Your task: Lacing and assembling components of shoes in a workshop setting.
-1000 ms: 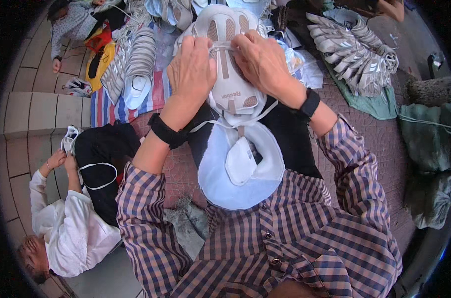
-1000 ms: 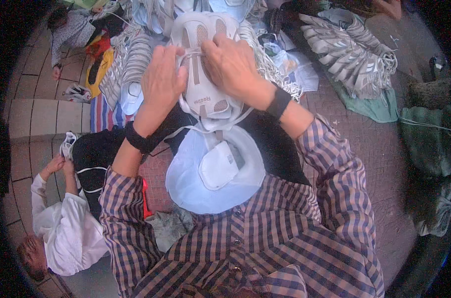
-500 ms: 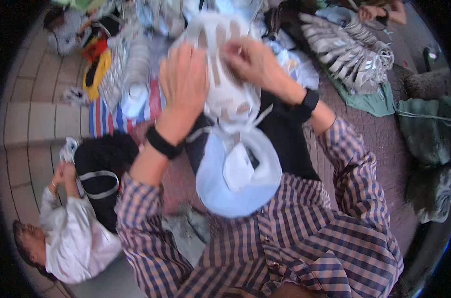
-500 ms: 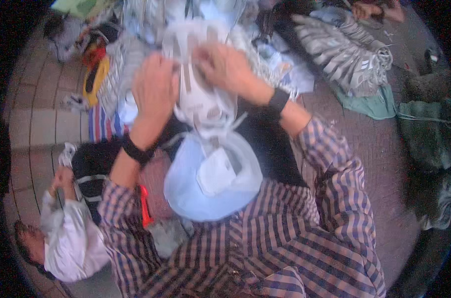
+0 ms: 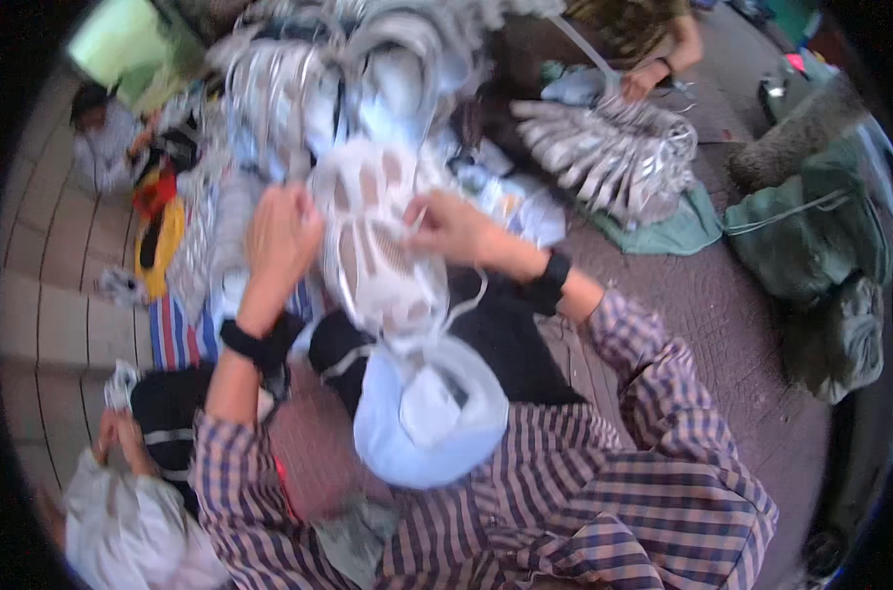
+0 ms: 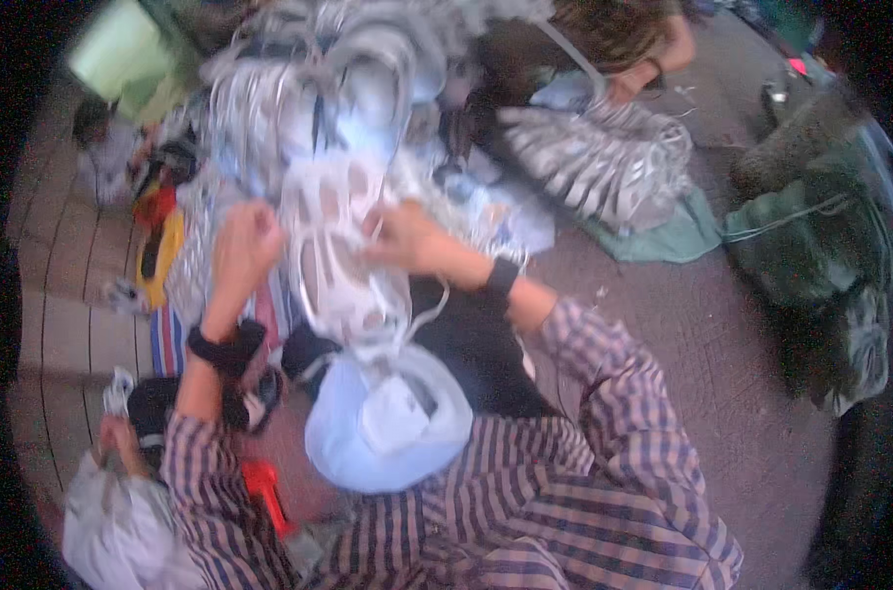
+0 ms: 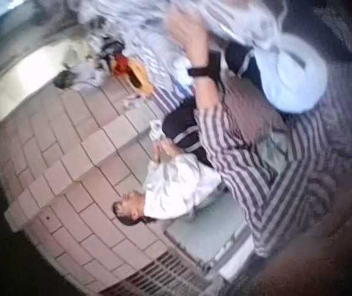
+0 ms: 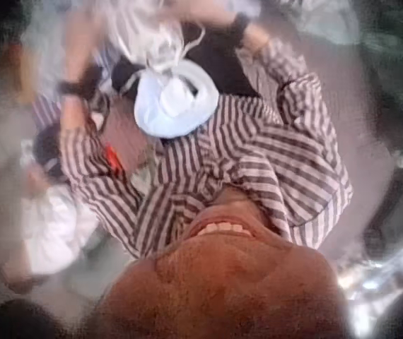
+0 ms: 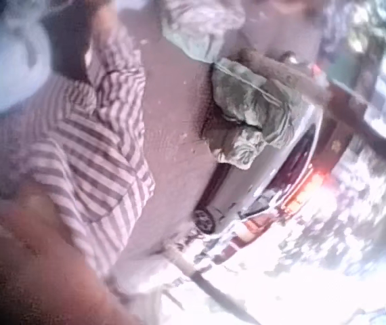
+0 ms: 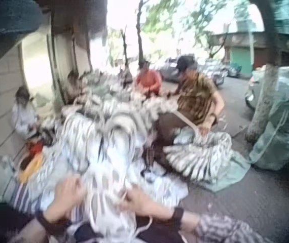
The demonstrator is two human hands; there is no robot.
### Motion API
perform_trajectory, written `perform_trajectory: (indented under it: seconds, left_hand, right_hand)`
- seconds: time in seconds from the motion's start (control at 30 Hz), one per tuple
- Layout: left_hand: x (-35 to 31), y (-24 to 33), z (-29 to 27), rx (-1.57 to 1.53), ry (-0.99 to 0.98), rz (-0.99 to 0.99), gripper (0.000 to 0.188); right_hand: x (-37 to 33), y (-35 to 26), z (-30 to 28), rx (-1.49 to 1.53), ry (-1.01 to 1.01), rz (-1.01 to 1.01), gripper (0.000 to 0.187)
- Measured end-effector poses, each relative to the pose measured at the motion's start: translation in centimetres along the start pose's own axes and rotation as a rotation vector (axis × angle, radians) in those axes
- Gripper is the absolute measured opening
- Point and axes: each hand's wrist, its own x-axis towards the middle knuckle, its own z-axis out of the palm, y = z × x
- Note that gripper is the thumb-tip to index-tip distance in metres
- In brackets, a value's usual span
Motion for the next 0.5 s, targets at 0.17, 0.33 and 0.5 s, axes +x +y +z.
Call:
perform_trajectory:
  seconds: [0.17,0.33,0.5]
  left_hand:
    - [0.6,3.5,1.8,-0.107,0.006,-0.057,0.012]
    - [-0.5,3.5,1.8,-0.113,0.063,0.062,0.009]
    - [-1.1,4.2,1.7,0.057,0.020,0.181,0.006]
  right_hand:
    - [0.3,-0.2,-0.3,0.120,-0.001,0.047,0.029]
    - [0.5,-1.3,0.7,0.143,-0.028,0.031,0.017]
    - [-0.2,-2.9,0.5,0.070,0.097,-0.064,0.016]
